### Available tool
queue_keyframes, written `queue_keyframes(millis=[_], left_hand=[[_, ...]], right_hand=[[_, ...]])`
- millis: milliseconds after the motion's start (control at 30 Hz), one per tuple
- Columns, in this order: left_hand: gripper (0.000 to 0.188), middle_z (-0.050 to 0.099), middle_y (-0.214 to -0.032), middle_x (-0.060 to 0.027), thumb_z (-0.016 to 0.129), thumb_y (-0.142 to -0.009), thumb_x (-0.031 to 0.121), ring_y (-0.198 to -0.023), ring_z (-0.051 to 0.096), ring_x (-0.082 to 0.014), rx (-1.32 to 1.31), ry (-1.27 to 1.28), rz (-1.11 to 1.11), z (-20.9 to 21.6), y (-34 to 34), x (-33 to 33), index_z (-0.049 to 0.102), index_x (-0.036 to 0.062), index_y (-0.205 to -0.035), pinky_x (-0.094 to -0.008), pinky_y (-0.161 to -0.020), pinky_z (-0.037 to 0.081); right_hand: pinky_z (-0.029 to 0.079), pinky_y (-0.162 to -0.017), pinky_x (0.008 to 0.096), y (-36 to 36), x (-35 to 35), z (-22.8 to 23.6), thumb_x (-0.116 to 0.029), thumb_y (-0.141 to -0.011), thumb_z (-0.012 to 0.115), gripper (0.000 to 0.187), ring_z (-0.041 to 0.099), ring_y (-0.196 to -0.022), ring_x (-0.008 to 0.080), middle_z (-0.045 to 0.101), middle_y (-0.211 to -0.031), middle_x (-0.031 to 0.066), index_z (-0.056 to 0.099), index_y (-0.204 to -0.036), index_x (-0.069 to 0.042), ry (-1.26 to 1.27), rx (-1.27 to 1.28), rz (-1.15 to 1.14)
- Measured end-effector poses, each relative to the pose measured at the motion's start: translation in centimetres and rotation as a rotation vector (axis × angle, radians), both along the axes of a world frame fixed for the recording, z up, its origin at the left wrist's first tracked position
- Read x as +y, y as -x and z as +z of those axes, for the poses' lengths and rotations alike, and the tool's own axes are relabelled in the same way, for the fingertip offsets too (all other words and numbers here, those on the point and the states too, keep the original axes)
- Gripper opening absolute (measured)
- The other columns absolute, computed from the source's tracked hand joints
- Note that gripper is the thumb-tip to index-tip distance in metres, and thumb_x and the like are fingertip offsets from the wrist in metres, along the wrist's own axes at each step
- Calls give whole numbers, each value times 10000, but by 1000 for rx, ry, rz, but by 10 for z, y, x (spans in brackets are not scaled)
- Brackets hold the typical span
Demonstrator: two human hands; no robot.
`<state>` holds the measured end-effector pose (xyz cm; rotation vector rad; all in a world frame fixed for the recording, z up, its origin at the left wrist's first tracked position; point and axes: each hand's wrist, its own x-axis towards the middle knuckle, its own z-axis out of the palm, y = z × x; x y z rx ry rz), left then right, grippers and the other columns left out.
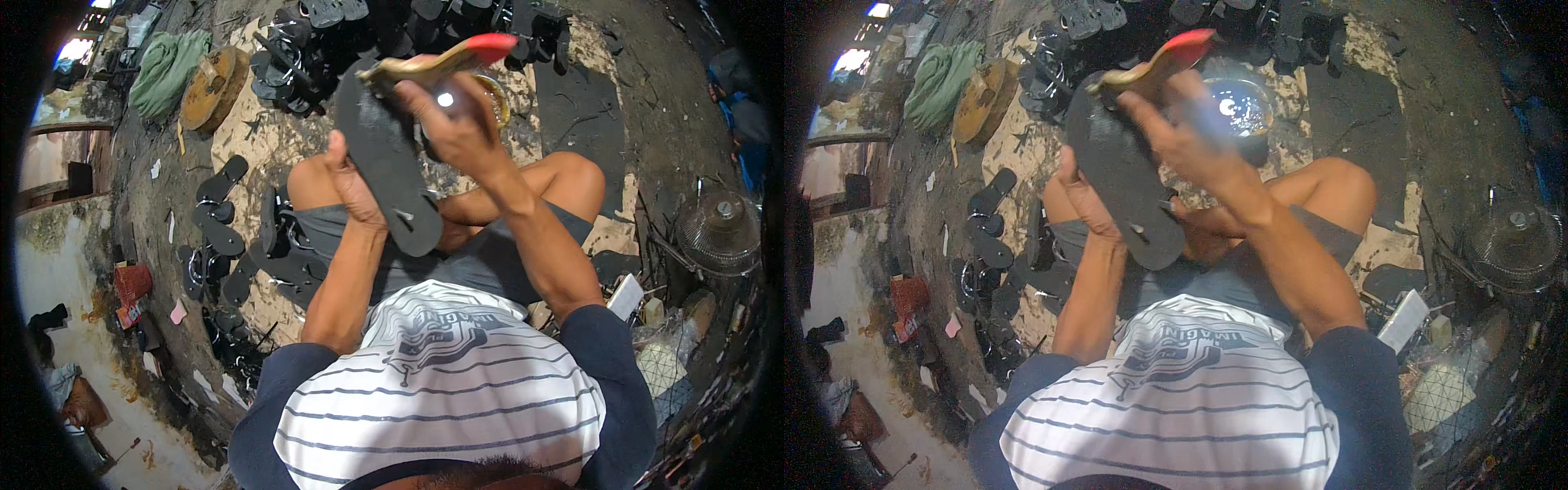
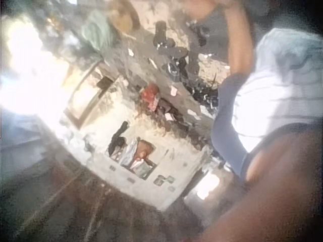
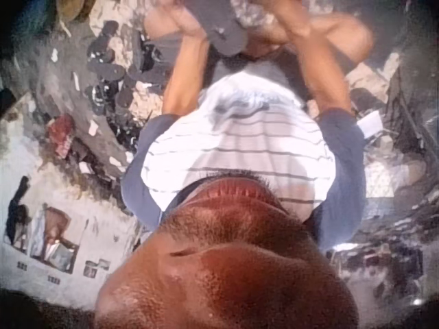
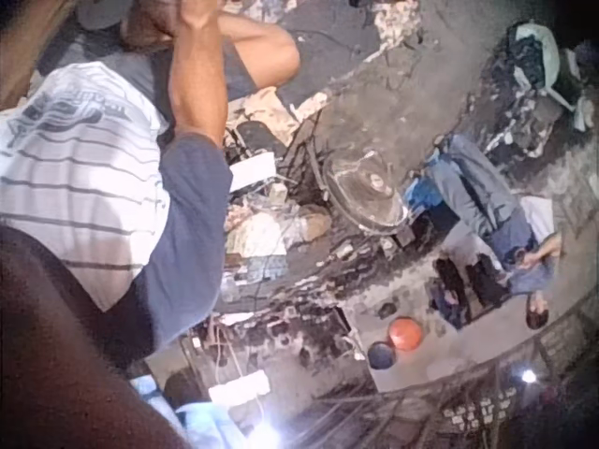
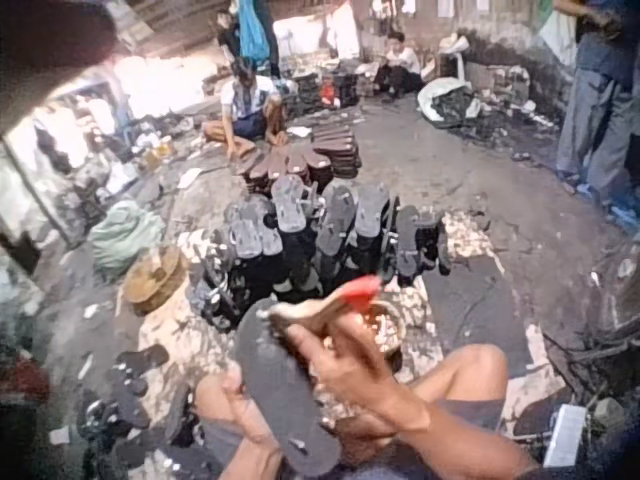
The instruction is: The person sits on the floor and repeatedly applies a brown liquid from a container onto black flip-flops using a brush. They handle each sandal one at a time, coating the sole and strap areas, then place them back on the floor among other sandals.
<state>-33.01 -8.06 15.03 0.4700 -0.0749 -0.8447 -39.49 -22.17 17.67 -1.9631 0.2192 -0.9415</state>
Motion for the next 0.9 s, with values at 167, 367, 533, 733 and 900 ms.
queue_keyframes(millis=[167, 367, 533, 733, 900], left_hand=[[693, 598, -1249, -112, 492, -924, 597, -1119, 591, -231, -92, -107, -124, -2, -3, 19, 513, 46, -1344, -373, -951, 500], [799, 666, -1083, -141, 400, -907, 730, -922, 671, -266, 81, -327, -308, -23, 21, 61, 573, 33, -1258, -365, -796, 568], [830, 661, -1145, -156, 417, -902, 734, -928, 669, -255, 187, -412, -318, -26, 62, 96, 545, 26, -1316, -370, -819, 568], [665, 657, -1004, -71, 481, -952, 618, -806, 641, -156, 114, -486, -334, -24, 36, 71, 555, 31, -1256, -291, -695, 543], [678, 655, -1060, -73, 471, -952, 633, -801, 660, -154, -113, -258, -165, -28, -25, 6, 550, 43, -1277, -292, -666, 575]], right_hand=[[511, -827, 320, -8, -32, -40, -259, -928, 678, 308, 678, -940, 229, 713, -1030, 117, 677, -1137, -32, -41, 224, -145], [509, -823, 433, 15, -114, -128, -361, -888, 693, 371, 684, -956, 362, 719, -992, 193, 708, -1065, -35, 73, 737, -265], [517, -800, 427, 6, -104, -165, -280, -865, 724, 279, 688, -913, 343, 716, -945, 173, 718, -1027, -53, 252, 733, -316], [511, -848, 294, 30, -133, -84, -64, -882, 714, 146, 662, -979, 156, 710, -1083, 90, 702, -1009, 9, 658, 210, -284], [483, -798, 490, 75, -170, -95, -428, -869, 695, 441, 639, -902, 375, 688, -954, 230, 702, -1045, -24, 539, 972, -386]])
